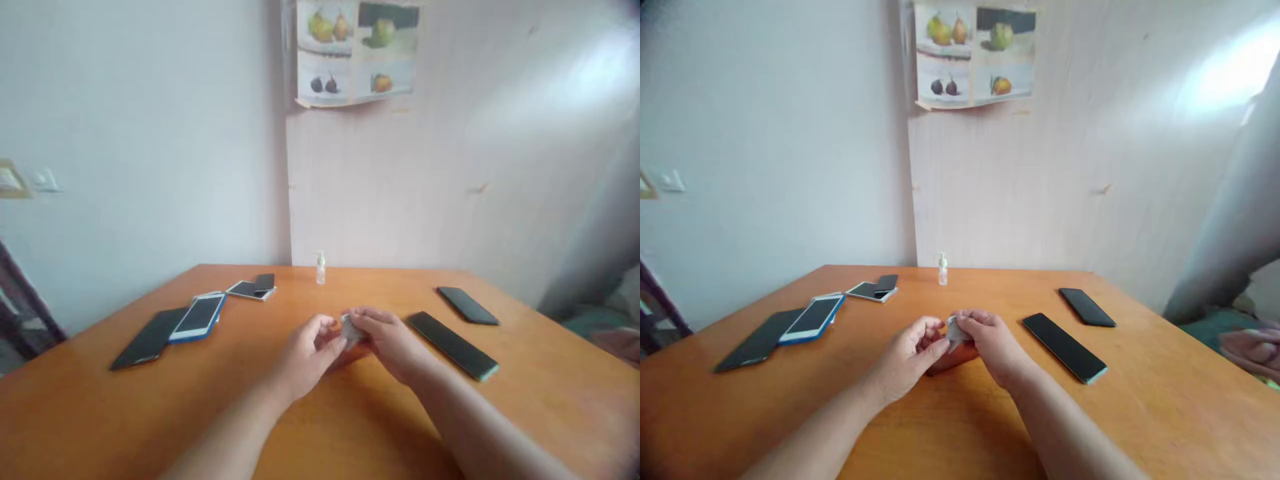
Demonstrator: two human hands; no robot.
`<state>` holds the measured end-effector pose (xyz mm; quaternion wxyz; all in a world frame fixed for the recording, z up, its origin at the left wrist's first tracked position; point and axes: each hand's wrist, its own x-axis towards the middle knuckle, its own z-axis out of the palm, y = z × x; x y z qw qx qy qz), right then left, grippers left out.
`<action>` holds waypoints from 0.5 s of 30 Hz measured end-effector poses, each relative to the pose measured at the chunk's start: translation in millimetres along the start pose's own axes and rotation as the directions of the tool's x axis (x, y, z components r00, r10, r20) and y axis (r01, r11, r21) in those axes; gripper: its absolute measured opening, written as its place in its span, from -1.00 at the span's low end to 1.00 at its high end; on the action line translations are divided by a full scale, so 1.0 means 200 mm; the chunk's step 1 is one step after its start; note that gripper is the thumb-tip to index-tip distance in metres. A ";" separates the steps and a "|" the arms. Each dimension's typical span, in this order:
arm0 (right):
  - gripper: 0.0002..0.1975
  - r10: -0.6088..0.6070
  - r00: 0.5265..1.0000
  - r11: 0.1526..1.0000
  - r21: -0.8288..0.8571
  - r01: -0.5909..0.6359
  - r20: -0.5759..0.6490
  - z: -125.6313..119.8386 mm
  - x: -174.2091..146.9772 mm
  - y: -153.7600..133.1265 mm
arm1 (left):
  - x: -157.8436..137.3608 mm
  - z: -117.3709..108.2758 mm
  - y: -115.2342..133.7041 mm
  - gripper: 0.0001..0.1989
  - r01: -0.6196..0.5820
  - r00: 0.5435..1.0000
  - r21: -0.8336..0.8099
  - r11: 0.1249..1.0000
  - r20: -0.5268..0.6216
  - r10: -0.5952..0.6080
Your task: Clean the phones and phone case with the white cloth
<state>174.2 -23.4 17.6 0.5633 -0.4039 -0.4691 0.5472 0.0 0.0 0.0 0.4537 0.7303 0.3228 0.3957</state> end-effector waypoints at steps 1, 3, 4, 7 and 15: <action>-0.75 0.003 1.000 1.000 -0.001 -0.003 0.000 0.01 -0.01 0.00 | 0.00 0.00 0.00 -0.73 -0.005 1.000 -0.022 1.000 0.023 0.006; -0.75 0.005 1.000 1.000 -0.006 -0.005 -0.002 0.02 -0.02 0.01 | 0.00 0.00 0.01 -0.77 -0.009 0.998 -0.062 0.998 0.054 0.012; -0.75 0.004 1.000 1.000 -0.009 -0.004 -0.004 0.03 -0.02 0.02 | 0.01 0.00 0.01 -0.79 -0.008 0.998 -0.080 0.997 0.062 0.013; -0.74 -0.012 1.000 1.000 -0.022 0.011 -0.019 0.03 -0.02 0.03 | 0.01 0.00 0.02 -0.82 0.006 0.998 -0.128 0.992 0.058 0.001; -0.71 0.042 0.998 0.995 -0.089 -0.038 0.039 0.03 -0.01 0.07 | 0.01 0.03 0.03 -0.80 0.018 0.998 -0.216 0.976 0.065 -0.004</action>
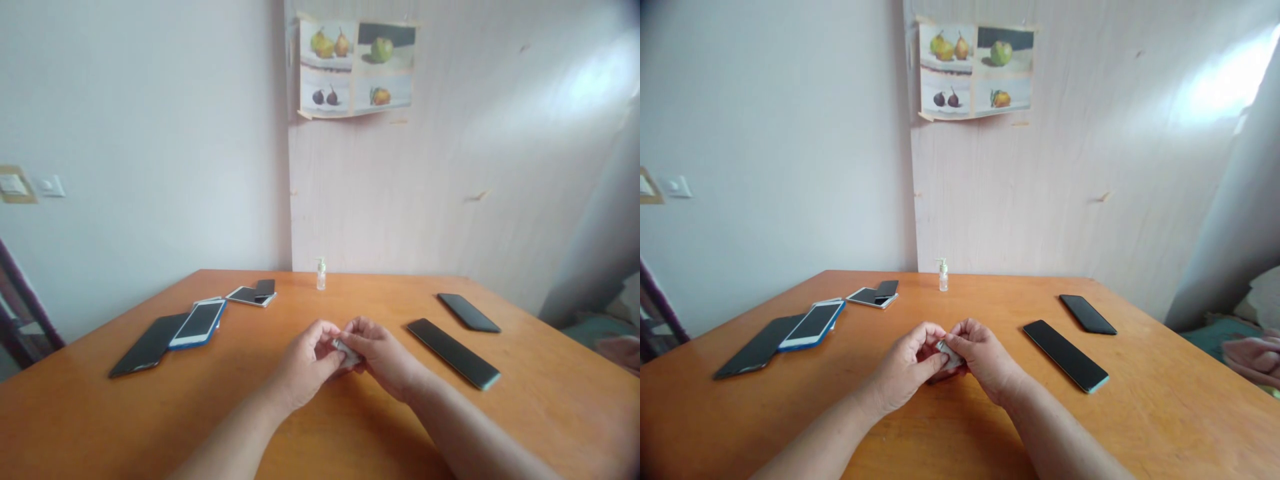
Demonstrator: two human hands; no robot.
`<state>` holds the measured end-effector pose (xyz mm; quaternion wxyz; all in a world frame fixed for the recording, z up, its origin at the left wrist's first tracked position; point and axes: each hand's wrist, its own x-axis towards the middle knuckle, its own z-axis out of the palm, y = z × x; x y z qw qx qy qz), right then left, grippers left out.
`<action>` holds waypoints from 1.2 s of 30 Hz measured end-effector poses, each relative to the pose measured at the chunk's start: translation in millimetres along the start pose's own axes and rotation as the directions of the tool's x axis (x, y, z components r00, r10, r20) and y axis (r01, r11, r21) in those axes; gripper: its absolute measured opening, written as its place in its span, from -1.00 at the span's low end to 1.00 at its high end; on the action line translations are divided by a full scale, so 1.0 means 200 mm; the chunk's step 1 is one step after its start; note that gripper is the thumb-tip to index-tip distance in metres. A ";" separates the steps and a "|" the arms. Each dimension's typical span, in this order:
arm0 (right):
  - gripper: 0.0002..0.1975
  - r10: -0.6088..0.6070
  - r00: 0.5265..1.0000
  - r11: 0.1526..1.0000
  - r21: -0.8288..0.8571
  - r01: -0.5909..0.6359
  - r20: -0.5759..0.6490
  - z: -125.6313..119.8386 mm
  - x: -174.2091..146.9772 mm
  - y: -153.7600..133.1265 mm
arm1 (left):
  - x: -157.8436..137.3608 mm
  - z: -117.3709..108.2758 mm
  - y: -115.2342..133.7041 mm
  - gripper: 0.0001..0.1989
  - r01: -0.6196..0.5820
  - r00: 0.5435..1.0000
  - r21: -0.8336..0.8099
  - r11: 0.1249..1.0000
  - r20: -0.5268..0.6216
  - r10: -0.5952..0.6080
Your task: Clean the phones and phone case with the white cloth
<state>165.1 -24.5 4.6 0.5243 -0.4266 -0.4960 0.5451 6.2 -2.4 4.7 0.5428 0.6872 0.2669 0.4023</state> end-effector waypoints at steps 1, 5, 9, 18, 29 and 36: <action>-0.71 0.002 1.000 1.000 -0.030 -0.003 -0.012 0.00 0.00 0.01 | 0.00 0.00 -0.01 -0.86 -0.009 1.000 0.036 0.999 -0.003 0.010; -0.76 -0.172 0.968 0.911 -0.403 0.084 -0.185 0.00 0.01 0.02 | 0.02 -0.04 -0.06 -0.86 -0.045 0.983 0.306 0.951 -0.154 0.096; -0.70 -0.263 0.959 0.757 -0.638 0.139 -0.103 0.04 -0.02 -0.01 | 0.03 -0.06 -0.09 -0.84 -0.014 0.958 0.398 0.917 -0.258 0.126; -0.70 -0.188 0.979 0.846 -0.518 0.124 -0.073 0.02 -0.01 0.02 | 0.01 -0.01 -0.06 -0.95 -0.073 0.995 0.200 0.977 -0.055 0.086; -0.72 -0.257 0.921 0.622 -0.779 -0.073 -0.292 -0.17 0.05 -0.02 | -0.01 -0.12 -0.07 -0.33 0.080 0.997 0.738 0.670 -0.070 -0.042; -0.80 -0.201 0.973 0.208 -0.976 -0.071 -0.113 -0.12 0.03 0.03 | -0.02 -0.10 -0.06 -0.55 0.021 1.000 0.787 0.617 -0.017 -0.012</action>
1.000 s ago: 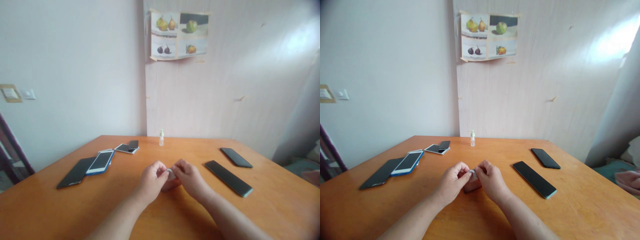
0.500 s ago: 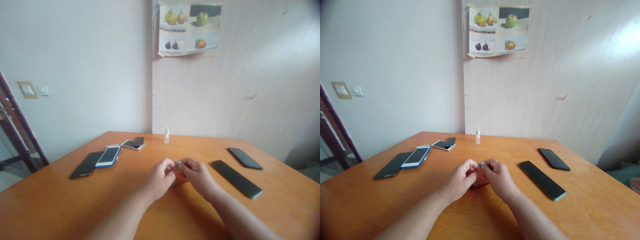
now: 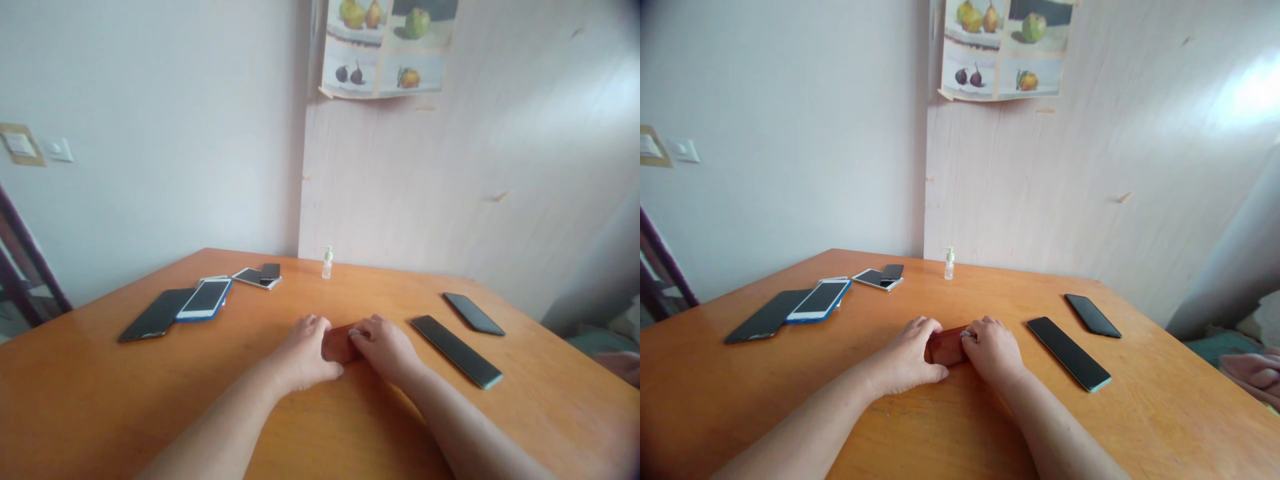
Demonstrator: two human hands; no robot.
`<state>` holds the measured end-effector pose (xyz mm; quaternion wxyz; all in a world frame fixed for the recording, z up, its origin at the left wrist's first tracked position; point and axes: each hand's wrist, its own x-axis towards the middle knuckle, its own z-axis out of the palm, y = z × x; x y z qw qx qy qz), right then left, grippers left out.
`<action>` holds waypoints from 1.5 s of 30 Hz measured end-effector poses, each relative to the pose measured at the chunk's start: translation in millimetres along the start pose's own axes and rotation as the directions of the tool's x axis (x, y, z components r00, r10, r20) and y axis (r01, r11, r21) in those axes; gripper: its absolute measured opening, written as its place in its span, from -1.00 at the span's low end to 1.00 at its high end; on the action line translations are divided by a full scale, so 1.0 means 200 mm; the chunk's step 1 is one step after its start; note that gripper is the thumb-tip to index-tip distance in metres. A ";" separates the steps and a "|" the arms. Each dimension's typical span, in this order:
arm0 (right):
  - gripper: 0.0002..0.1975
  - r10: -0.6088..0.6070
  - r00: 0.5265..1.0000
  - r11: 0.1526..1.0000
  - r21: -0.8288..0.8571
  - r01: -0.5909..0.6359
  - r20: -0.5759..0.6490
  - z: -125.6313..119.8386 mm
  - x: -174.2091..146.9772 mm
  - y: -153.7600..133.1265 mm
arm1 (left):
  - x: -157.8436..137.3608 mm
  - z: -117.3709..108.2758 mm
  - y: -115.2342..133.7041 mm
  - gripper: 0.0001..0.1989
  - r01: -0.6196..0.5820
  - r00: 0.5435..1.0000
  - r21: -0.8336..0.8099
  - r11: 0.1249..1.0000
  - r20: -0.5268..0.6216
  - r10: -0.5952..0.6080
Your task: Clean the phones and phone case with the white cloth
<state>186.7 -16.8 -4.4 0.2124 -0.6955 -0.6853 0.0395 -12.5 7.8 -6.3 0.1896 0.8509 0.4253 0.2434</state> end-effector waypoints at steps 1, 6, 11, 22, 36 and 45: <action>-0.81 -0.021 1.000 1.000 -0.013 0.021 0.023 0.01 -0.01 -0.01 | 0.00 0.00 0.00 -0.55 -0.003 1.000 0.001 1.000 -0.008 0.003; -0.82 -0.029 0.999 0.994 -0.102 0.032 0.026 0.00 0.02 0.00 | 0.00 0.01 0.00 -0.54 -0.023 0.999 0.004 1.000 -0.024 0.023; -0.76 0.157 0.987 0.954 -0.252 -0.162 -0.039 -0.03 0.08 0.10 | 0.00 0.01 0.01 -0.49 -0.037 0.999 -0.007 0.999 -0.002 0.037; -0.80 -0.047 0.998 0.989 -0.136 0.051 0.034 0.02 0.02 -0.04 | 0.01 0.03 0.02 -0.52 -0.042 0.998 0.002 0.999 -0.041 0.042; -0.85 -0.144 0.987 0.975 -0.159 0.154 0.072 0.01 -0.01 -0.07 | 0.01 0.04 0.03 -0.50 -0.058 0.998 -0.036 0.998 -0.041 0.057; -0.70 0.270 0.963 0.897 -0.361 -0.255 -0.009 -0.10 0.07 0.07 | 0.01 0.05 0.01 -0.45 -0.074 0.997 -0.057 0.996 -0.041 0.072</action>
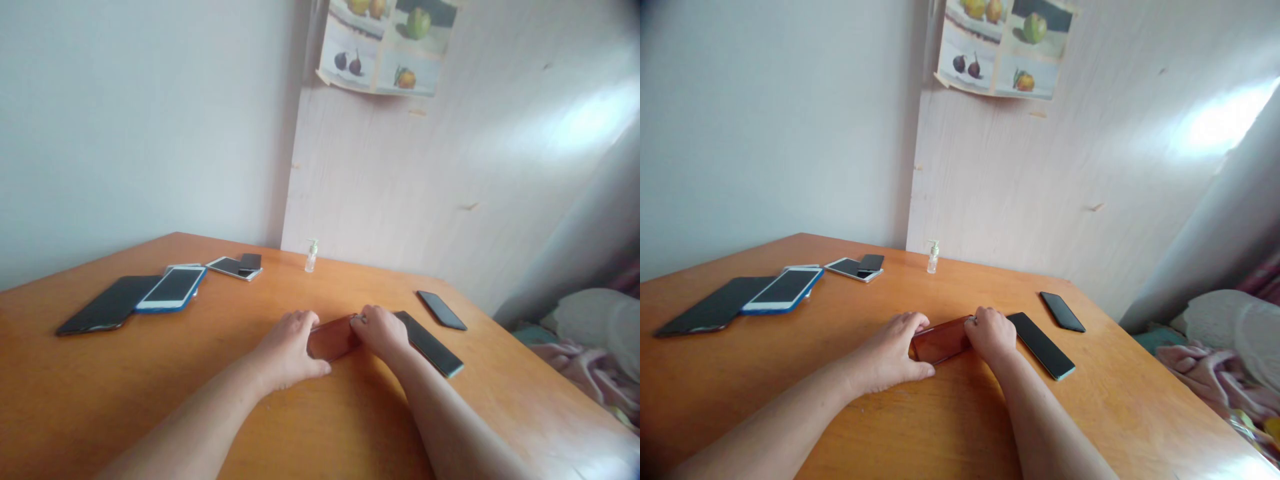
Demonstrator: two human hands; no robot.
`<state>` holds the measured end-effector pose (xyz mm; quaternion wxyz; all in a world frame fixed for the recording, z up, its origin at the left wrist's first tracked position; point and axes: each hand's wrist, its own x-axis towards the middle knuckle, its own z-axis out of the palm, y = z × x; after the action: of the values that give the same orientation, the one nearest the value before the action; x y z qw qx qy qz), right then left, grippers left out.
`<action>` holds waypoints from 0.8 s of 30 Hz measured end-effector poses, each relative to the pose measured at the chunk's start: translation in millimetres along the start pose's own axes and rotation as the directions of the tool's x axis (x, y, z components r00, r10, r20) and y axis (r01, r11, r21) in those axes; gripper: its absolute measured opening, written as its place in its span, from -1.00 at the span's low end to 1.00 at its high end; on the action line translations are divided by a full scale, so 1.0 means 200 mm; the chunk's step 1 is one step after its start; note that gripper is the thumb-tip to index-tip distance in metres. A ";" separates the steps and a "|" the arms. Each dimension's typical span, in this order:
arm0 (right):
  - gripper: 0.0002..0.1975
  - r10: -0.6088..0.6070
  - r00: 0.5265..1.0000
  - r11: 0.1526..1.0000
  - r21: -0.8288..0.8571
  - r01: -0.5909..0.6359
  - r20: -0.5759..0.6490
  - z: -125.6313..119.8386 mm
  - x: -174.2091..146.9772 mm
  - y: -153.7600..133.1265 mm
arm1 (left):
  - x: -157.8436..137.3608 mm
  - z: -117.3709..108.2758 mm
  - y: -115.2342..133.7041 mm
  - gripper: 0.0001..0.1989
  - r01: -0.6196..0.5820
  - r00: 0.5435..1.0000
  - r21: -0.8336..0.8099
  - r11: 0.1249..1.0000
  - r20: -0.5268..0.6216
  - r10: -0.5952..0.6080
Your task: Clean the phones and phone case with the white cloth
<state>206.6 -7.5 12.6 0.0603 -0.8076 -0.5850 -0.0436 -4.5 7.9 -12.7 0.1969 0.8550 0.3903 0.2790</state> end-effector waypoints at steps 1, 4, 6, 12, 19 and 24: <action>-0.70 0.015 1.000 1.000 -0.004 -0.015 0.003 0.00 0.01 0.02 | 0.00 0.00 0.00 -0.45 -0.004 1.000 0.002 1.000 0.000 0.004; -0.76 -0.029 0.999 0.999 0.026 0.030 -0.018 0.01 0.01 0.02 | 0.00 0.01 -0.01 -0.46 -0.011 1.000 -0.002 1.000 0.000 0.011; -0.78 -0.056 0.997 0.997 0.059 0.058 -0.045 0.02 -0.01 0.01 | 0.00 0.01 -0.01 -0.46 -0.007 1.000 -0.009 1.000 0.007 0.007; -0.78 -0.095 0.994 0.993 0.066 0.098 -0.057 0.02 -0.02 0.01 | 0.01 0.00 -0.02 -0.43 -0.001 1.000 -0.002 1.000 0.028 0.001; -0.77 -0.119 0.993 0.991 0.051 0.121 -0.026 0.02 -0.01 0.04 | 0.01 0.01 -0.02 -0.42 -0.014 1.000 0.015 1.000 0.021 0.013; -0.82 -0.339 0.939 0.921 0.222 0.320 0.055 0.04 -0.09 -0.08 | 0.01 0.01 -0.01 -0.45 -0.016 1.000 0.052 0.998 0.024 0.015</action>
<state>185.3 -18.8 3.5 0.1100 -0.6879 -0.7159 0.0461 -4.3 10.6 -14.6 0.1767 0.8661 0.3886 0.2601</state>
